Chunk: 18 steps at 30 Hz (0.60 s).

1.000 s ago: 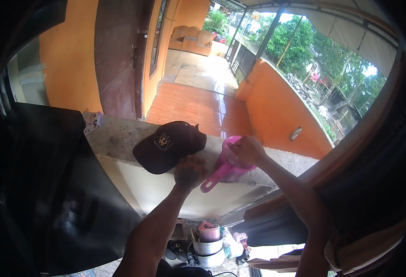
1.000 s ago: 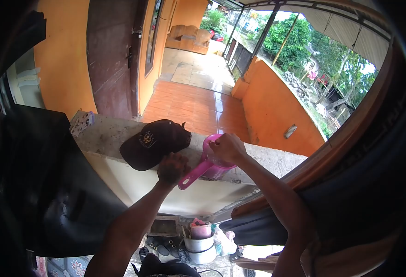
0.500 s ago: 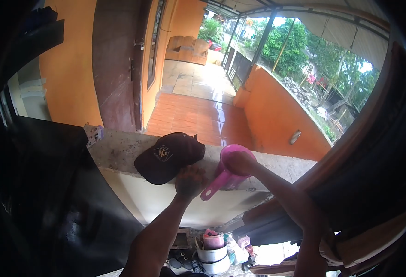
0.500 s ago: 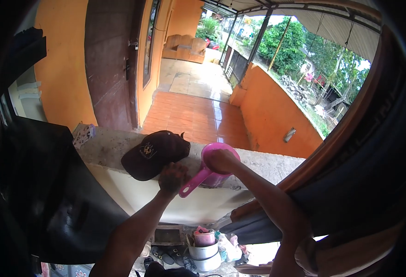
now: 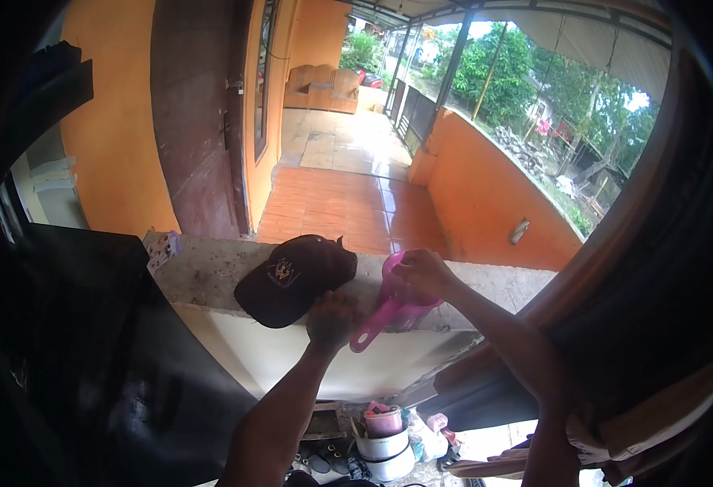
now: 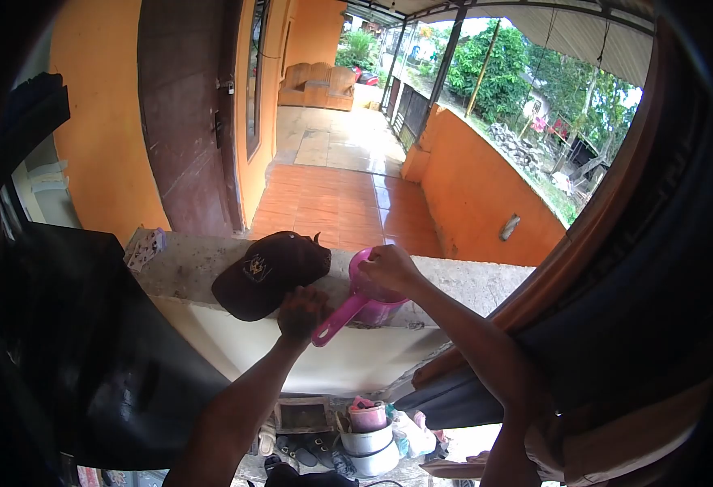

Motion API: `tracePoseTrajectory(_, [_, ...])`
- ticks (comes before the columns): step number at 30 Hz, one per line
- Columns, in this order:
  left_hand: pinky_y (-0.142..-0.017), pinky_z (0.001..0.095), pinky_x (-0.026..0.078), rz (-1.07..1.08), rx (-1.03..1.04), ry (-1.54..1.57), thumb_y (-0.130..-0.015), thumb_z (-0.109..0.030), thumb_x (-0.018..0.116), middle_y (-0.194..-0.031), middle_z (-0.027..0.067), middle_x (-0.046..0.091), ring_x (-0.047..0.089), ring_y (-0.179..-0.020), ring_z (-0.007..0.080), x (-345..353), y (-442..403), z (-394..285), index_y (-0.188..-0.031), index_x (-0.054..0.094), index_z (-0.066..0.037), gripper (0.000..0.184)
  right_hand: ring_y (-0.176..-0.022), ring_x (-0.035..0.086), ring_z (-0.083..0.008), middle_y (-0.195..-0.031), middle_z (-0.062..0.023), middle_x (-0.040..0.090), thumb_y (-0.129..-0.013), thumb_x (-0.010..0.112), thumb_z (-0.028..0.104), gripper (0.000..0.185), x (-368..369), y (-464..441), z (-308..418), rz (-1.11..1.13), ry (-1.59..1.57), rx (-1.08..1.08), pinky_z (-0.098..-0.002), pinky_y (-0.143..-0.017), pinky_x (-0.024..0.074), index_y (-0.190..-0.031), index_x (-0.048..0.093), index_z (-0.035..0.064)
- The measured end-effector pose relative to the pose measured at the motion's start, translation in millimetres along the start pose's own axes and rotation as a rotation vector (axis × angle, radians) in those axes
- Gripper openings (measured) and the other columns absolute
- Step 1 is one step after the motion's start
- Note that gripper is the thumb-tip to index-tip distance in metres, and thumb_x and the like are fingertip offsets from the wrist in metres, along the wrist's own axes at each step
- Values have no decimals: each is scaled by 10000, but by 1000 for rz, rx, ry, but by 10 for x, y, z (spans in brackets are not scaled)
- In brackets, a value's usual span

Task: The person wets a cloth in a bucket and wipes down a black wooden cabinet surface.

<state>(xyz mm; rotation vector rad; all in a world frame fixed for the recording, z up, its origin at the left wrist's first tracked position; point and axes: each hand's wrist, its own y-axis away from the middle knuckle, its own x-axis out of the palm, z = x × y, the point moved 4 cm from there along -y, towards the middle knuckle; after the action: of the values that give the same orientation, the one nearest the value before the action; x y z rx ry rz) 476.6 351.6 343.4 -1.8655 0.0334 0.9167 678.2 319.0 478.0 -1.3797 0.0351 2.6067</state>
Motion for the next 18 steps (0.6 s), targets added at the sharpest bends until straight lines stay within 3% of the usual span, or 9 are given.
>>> tracePoseTrajectory(2, [-730, 449, 510, 8, -1, -7, -820, -285, 672, -870, 45, 624, 626, -851, 261, -3, 5, 2, -875, 688, -147, 149, -672, 702, -340, -722, -200, 707, -896, 687, 374, 420, 5, 7, 16, -70, 21, -54, -430, -703, 562, -846, 739, -39])
tracePoseTrajectory(4, [-731, 450, 510, 6, 6, -14, -817, -288, 676, -882, 47, 627, 625, -854, 265, 23, 14, 13, -886, 690, -147, 158, -784, 733, -378, -854, -235, 738, -924, 712, 409, 450, -5, -2, 14, -100, 101, -22, -446, -771, 561, -900, 752, -39])
tracePoseTrajectory(11, [-731, 451, 510, 16, -7, -25, -817, -294, 680, -877, 45, 622, 623, -855, 267, 55, 29, 26, -878, 683, -151, 156, -780, 713, -434, -783, -250, 714, -984, 649, 365, 439, 18, -33, -14, -85, 68, -9, -482, -724, 552, -882, 742, -52])
tracePoseTrajectory(13, [-727, 449, 510, -8, 8, -29, -817, -288, 678, -871, 44, 619, 622, -852, 265, 46, 25, 19, -861, 676, -152, 143, -692, 622, -481, -729, -283, 644, -1021, 560, 381, 491, 13, 20, 22, -208, 22, -180, -531, -709, 496, -813, 711, -38])
tracePoseTrajectory(16, [-724, 448, 511, -21, 6, -22, -814, -287, 678, -863, 44, 613, 620, -848, 261, 49, 22, 21, -847, 671, -153, 138, -733, 633, -484, -776, -283, 653, -1020, 547, 363, 461, 56, -16, -5, -215, 244, -346, -532, -717, 497, -837, 718, -24])
tracePoseTrajectory(18, [-722, 446, 510, -22, 9, -23, -814, -285, 678, -860, 43, 611, 620, -846, 259, 37, 23, 16, -841, 667, -153, 135, -731, 634, -484, -776, -285, 651, -1019, 546, 360, 457, 56, -13, -41, -197, 197, -250, -530, -717, 498, -838, 722, -21])
